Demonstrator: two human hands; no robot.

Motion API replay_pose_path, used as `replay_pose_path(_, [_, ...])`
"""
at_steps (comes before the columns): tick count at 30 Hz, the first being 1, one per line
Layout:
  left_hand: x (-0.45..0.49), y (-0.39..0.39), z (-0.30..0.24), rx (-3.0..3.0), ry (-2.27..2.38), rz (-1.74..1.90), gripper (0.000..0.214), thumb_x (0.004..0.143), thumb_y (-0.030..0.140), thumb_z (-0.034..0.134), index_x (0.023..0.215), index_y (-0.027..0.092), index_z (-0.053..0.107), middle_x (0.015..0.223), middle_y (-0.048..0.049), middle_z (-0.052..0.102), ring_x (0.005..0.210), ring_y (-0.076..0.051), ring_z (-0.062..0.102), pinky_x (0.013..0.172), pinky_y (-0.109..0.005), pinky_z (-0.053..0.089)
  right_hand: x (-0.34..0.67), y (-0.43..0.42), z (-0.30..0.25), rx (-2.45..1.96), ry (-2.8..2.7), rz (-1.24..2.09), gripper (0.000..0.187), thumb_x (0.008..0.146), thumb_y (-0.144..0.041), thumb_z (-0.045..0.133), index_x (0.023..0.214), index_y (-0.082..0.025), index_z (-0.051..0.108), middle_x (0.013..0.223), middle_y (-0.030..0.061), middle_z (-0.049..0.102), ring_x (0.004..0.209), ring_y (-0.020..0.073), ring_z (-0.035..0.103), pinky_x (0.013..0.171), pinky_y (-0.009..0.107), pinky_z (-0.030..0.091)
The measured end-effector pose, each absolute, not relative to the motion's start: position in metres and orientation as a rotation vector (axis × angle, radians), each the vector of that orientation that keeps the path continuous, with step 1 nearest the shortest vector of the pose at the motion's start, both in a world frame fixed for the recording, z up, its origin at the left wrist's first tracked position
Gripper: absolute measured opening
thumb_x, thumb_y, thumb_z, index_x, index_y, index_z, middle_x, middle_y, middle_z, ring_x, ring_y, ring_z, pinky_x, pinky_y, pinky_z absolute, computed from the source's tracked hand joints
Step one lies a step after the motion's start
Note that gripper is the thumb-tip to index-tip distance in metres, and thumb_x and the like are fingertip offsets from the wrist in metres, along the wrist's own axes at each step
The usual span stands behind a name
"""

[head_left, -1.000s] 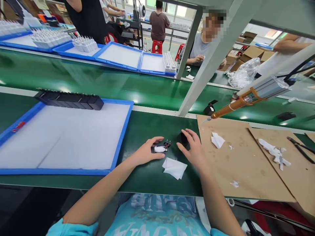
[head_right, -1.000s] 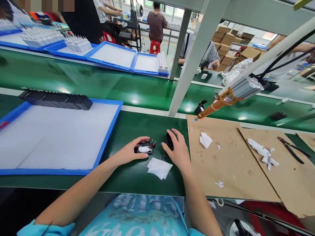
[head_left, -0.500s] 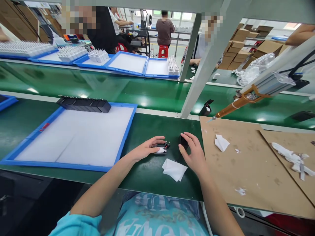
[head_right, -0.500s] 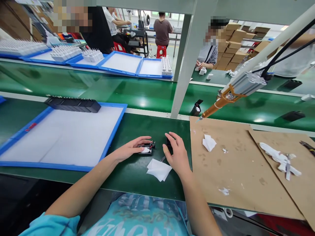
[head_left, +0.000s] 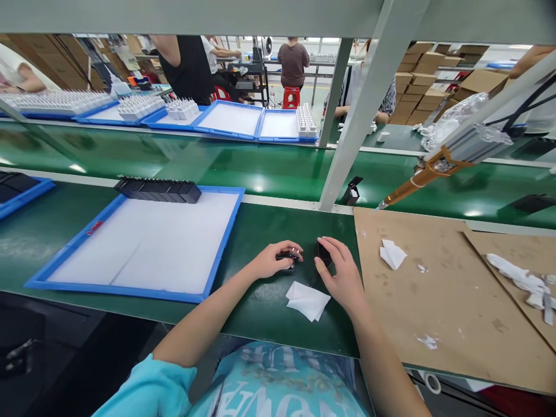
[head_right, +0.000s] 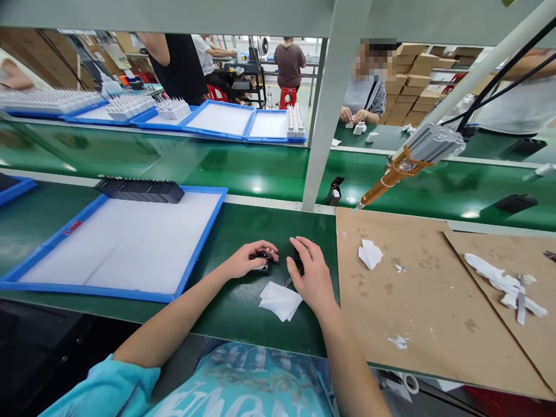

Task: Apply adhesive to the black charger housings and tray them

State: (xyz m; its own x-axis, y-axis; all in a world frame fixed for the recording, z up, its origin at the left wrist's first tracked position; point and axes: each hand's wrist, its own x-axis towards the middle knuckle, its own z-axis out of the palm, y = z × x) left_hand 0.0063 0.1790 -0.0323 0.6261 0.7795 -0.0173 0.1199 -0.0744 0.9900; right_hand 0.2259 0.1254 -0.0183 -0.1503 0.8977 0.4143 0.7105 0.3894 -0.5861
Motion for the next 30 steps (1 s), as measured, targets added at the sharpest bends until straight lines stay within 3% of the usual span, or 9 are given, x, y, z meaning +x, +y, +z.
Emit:
replay_pose_path(5, [0.003, 0.173, -0.030, 1.850, 0.891, 0.767, 0.037, 0.071, 0.007, 0.046, 0.104, 0.018, 0.059, 0.091, -0.0016, 0.065, 0.084, -0.016, 0.062, 0.082, -0.030, 0.048, 0.226, 0.125, -0.018, -1.384, -1.913, 0.330, 0.041, 0.092, -0.030, 0.050, 0.133, -0.027, 0.048, 0.131, 0.0092, 0.054, 0.121, 0.0225, 0.053, 0.101, 0.042, 0.051])
replay_pose_path(11, [0.001, 0.169, -0.021, 2.050, 0.873, 0.740, 0.041, 0.081, 0.015, 0.049, 0.121, 0.022, 0.056, 0.106, -0.0042, 0.064, 0.102, -0.020, 0.057, 0.094, -0.035, 0.045, 0.226, 0.124, -0.020, -1.381, -1.910, 0.311, 0.041, 0.092, -0.030, 0.049, 0.133, -0.027, 0.048, 0.130, 0.0091, 0.055, 0.120, 0.0221, 0.055, 0.098, 0.040, 0.053])
replay_pose_path(18, [0.002, 0.166, -0.018, 2.129, 0.977, 0.653, 0.046, 0.080, 0.007, 0.042, 0.122, 0.021, 0.055, 0.101, -0.0032, 0.067, 0.099, -0.020, 0.054, 0.089, -0.034, 0.047, 0.226, 0.125, -0.019, -1.383, -1.917, 0.306, 0.040, 0.092, -0.030, 0.048, 0.132, -0.028, 0.049, 0.129, 0.0091, 0.057, 0.119, 0.0223, 0.057, 0.096, 0.039, 0.055])
replay_pose_path(22, [0.000, 0.156, -0.005, 2.291, 1.011, 0.552, 0.049, 0.090, 0.017, 0.045, 0.139, 0.021, 0.043, 0.117, -0.0062, 0.064, 0.106, -0.022, 0.050, 0.098, -0.042, 0.041, 0.226, 0.126, -0.019, -1.382, -1.917, 0.317, 0.040, 0.092, -0.030, 0.048, 0.133, -0.027, 0.048, 0.129, 0.0091, 0.056, 0.118, 0.0218, 0.057, 0.095, 0.038, 0.055])
replay_pose_path(25, [-0.002, 0.146, -0.001, 2.340, 1.087, 0.538, 0.048, 0.099, 0.024, 0.036, 0.146, 0.022, 0.034, 0.126, -0.0074, 0.061, 0.110, -0.023, 0.048, 0.099, -0.045, 0.041, 0.226, 0.126, -0.020, -1.383, -1.920, 0.333, 0.040, 0.093, -0.030, 0.048, 0.133, -0.028, 0.048, 0.129, 0.0086, 0.056, 0.118, 0.0210, 0.057, 0.096, 0.038, 0.055])
replay_pose_path(30, [0.000, 0.136, -0.010, 2.374, 1.186, 0.663, 0.038, 0.099, 0.030, 0.043, 0.135, 0.019, 0.049, 0.112, -0.0075, 0.067, 0.102, -0.022, 0.055, 0.090, -0.039, 0.048, 0.227, 0.126, -0.020, -1.386, -1.915, 0.356, 0.040, 0.093, -0.030, 0.047, 0.132, -0.028, 0.047, 0.130, 0.0078, 0.056, 0.119, 0.0205, 0.056, 0.097, 0.038, 0.054])
